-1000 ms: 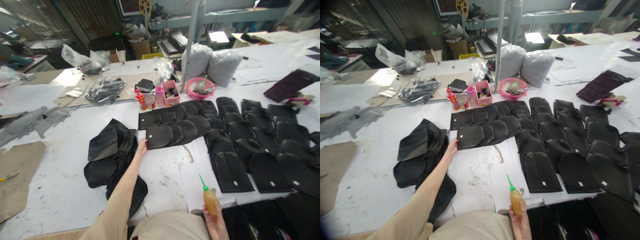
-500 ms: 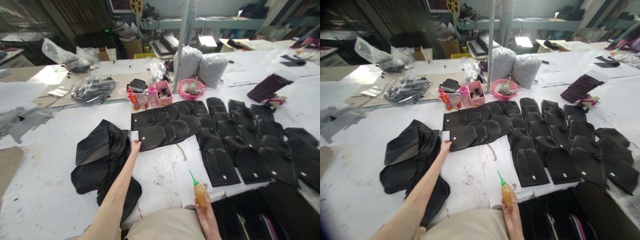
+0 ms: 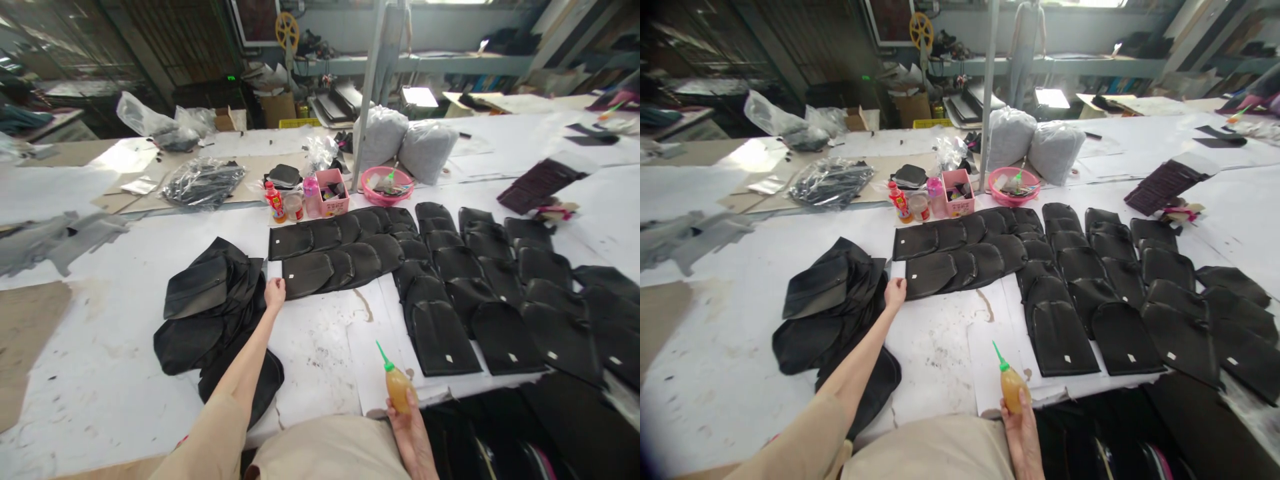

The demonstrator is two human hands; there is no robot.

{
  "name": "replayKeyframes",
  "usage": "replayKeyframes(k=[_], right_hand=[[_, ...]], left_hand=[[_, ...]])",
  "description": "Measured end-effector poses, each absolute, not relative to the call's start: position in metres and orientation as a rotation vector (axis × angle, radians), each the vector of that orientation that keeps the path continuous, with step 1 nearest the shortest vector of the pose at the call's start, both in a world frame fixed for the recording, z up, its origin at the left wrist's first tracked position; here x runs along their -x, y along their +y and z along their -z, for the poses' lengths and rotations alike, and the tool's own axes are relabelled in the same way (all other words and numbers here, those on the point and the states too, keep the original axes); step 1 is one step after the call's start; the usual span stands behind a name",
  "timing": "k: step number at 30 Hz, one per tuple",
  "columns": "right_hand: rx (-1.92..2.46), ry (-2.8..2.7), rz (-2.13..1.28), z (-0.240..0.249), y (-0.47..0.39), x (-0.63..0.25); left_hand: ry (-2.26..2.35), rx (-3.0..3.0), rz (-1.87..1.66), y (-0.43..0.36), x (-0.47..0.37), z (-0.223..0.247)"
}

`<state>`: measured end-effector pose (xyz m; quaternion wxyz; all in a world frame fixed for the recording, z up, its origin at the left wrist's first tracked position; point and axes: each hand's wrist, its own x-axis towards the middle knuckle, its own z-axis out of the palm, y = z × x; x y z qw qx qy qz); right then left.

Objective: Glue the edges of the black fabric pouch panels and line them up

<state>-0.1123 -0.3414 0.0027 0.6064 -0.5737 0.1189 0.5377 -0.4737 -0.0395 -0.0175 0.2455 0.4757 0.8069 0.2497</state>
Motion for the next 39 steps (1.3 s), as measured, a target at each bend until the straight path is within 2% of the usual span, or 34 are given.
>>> replayKeyframes(k=[4,7,10,13,24,31,39], right_hand=[[1.291,0.323,-1.332,-0.012,-0.337,0.109],[1.291,0.297,-1.41,-0.014,-0.333,0.104],[1.325,0.232,-1.457,-0.011,-0.329,0.102],[1.374,0.129,-1.477,-0.007,-0.326,0.101],[1.406,-0.021,-1.587,-0.009,-0.319,0.087],[1.4,-0.042,-1.597,0.004,-0.319,0.074],[1.388,-0.054,-1.575,0.022,-0.318,0.078]], left_hand=[[2.117,-1.59,-0.568,-0.093,0.469,0.008],[2.178,-1.911,-0.306,-0.145,0.476,0.007],[2.414,-1.823,-0.063,-0.182,0.49,0.009],[2.466,-1.745,0.036,-0.195,0.504,0.011],[2.352,-1.769,0.092,-0.181,0.508,0.001],[2.401,-2.001,-0.136,-0.154,0.509,-0.025],[2.524,-1.832,0.19,-0.101,0.537,-0.018]])
